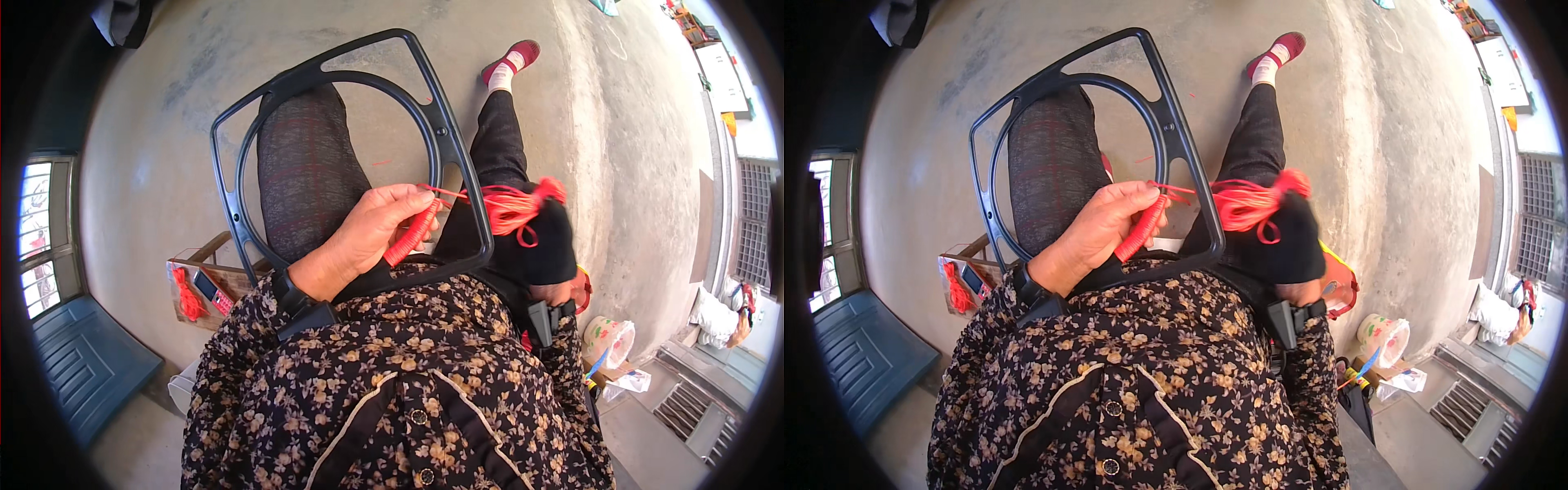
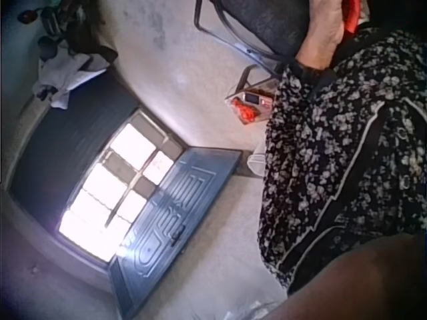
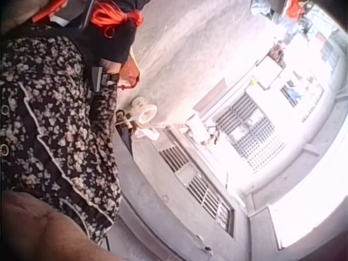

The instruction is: The recorder is wrapping red twine around a black plastic frame, possibly as part of furniture manufacturing.

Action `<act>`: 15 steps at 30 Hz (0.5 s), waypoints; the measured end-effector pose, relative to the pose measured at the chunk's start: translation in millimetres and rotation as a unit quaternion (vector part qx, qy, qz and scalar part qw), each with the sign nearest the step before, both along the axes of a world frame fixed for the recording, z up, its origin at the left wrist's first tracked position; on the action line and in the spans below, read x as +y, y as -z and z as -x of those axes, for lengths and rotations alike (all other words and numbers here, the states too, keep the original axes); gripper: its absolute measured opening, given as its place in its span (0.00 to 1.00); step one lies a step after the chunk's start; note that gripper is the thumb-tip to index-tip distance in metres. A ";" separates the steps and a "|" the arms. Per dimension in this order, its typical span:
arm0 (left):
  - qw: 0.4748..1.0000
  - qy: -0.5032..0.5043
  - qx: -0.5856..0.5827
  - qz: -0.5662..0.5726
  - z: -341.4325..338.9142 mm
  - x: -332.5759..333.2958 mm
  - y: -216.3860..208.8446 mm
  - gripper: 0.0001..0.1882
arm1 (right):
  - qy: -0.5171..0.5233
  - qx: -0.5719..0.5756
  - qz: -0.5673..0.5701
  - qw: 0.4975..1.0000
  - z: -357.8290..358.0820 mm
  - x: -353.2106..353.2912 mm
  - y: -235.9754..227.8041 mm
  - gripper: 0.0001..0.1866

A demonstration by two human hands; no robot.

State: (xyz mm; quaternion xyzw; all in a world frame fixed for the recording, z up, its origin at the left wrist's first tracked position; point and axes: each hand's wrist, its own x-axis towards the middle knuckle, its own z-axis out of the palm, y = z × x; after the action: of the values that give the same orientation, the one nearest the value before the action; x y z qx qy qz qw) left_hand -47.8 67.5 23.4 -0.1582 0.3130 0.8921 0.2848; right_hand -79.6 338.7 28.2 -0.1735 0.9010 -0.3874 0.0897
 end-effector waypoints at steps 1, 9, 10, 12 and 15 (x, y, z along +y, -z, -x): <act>1.000 -0.003 -0.008 0.014 -1.9 -2.7 0.8 0.11 | 0.120 -0.137 0.298 0.937 5.0 14.3 12.1 0.16; 0.998 -0.017 -0.015 0.054 -3.4 -10.8 10.0 0.13 | 0.321 -0.291 0.626 0.649 -4.3 154.2 53.5 0.20; 0.998 -0.027 -0.014 0.056 -4.7 -12.1 10.2 0.12 | 0.307 -0.295 0.648 0.632 -7.1 169.4 61.9 0.20; 0.998 -0.032 -0.011 0.054 -3.4 -11.3 8.0 0.12 | 0.294 -0.295 0.670 0.615 -10.2 197.6 74.1 0.21; 0.998 -0.050 -0.029 0.030 -0.6 -9.5 0.0 0.10 | 0.453 -0.187 0.448 0.747 -6.8 206.6 88.9 0.21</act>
State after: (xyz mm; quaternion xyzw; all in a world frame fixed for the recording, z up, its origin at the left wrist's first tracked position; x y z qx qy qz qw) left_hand -47.2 57.9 23.4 -0.2081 0.3231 0.8904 0.2441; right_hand -72.9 545.3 -60.8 0.3112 0.5614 -0.7666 -0.0180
